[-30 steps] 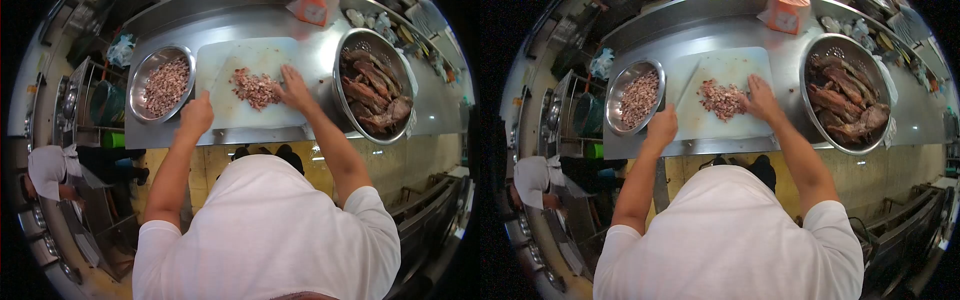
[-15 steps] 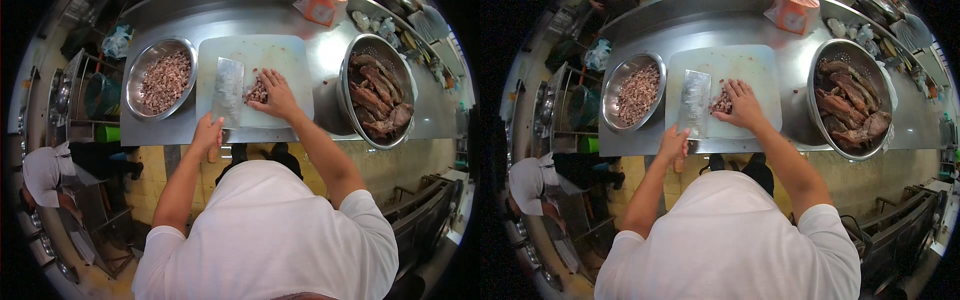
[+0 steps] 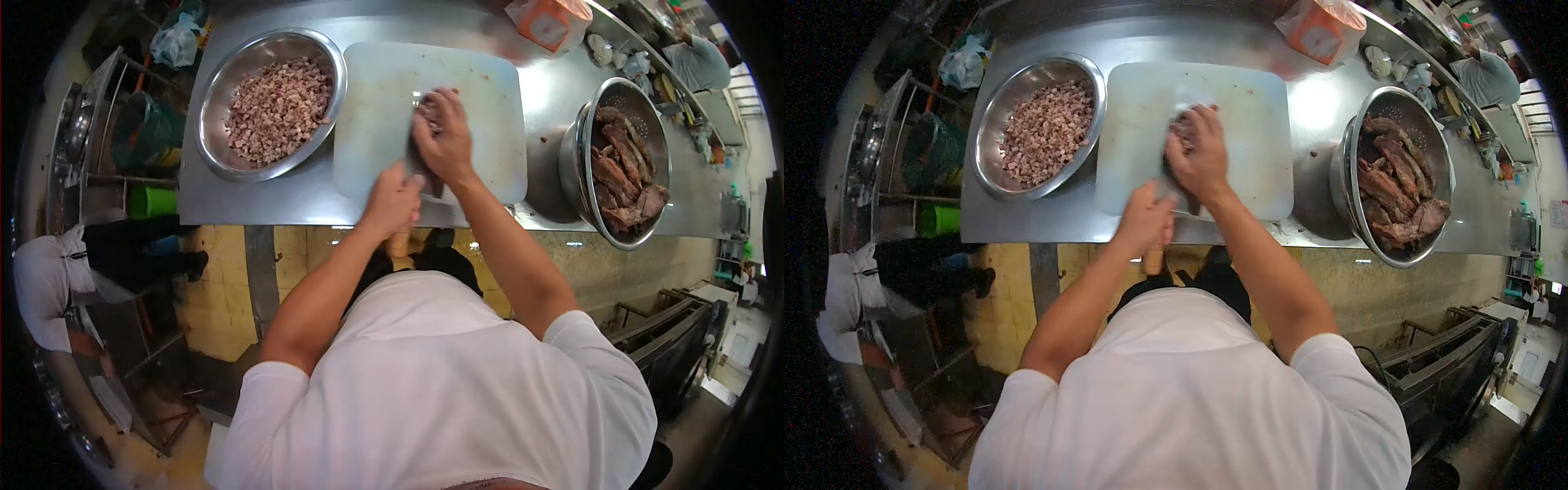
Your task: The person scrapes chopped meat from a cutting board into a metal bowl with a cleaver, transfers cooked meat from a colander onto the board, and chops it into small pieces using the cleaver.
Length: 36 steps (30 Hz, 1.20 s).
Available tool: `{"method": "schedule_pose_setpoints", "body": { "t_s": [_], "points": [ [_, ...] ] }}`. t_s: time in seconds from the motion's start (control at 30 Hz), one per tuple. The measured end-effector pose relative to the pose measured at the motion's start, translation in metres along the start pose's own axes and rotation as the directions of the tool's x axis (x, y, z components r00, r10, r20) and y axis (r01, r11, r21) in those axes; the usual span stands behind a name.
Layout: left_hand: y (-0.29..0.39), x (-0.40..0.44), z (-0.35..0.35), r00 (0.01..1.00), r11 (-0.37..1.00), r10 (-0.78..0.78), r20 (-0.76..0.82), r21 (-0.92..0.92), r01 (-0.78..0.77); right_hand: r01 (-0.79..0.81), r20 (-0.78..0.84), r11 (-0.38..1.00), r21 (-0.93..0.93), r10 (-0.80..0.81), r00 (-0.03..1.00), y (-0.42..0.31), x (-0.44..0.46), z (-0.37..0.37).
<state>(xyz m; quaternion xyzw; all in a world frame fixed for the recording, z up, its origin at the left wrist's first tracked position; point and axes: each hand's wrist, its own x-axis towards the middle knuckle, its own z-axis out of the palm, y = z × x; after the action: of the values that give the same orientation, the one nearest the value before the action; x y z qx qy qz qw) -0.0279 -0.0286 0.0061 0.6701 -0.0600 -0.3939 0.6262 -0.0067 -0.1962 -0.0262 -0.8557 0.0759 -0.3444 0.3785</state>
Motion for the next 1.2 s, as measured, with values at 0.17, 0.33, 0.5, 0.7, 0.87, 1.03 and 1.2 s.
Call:
{"method": "schedule_pose_setpoints", "body": {
  "t_s": [0.17,0.33,0.5,0.7,0.87,1.03,1.2],
  "points": [
    [0.074,-0.060,-0.104,0.927,0.979,0.139,-0.349,0.191,-0.074,0.207,0.002,0.935,0.289,-0.217,0.976,-0.112,0.065,0.095],
    [0.115,-0.096,-0.196,0.678,0.365,0.556,-0.481,0.874,0.321,0.323,0.340,0.937,-0.129,-0.264,0.902,-0.128,0.078,0.187],
    [0.073,-0.094,-0.250,0.637,0.512,0.612,-0.468,0.849,0.131,0.244,0.386,0.968,0.066,-0.250,0.888,-0.105,0.096,0.118],
    [0.072,-0.077,-0.147,0.836,0.930,0.367,-0.407,0.175,-0.323,0.017,0.330,0.994,-0.105,0.019,0.944,-0.031,0.109,-0.051],
    [0.022,-0.027,-0.102,0.964,0.968,0.252,-0.090,0.016,-0.251,-0.220,0.145,0.885,-0.411,0.302,0.942,0.021,0.103,-0.246],
    [-0.001,0.004,-0.071,0.995,0.996,0.071,-0.064,-0.057,-0.075,-0.473,-0.247,0.399,-0.786,0.498,0.831,0.059,0.048,-0.405],
    [-0.018,0.033,-0.059,0.974,0.995,-0.008,-0.227,-0.103,-0.016,-0.619,-0.356,0.260,-0.741,0.629,0.691,0.075,-0.010,-0.434]
  ]
}}
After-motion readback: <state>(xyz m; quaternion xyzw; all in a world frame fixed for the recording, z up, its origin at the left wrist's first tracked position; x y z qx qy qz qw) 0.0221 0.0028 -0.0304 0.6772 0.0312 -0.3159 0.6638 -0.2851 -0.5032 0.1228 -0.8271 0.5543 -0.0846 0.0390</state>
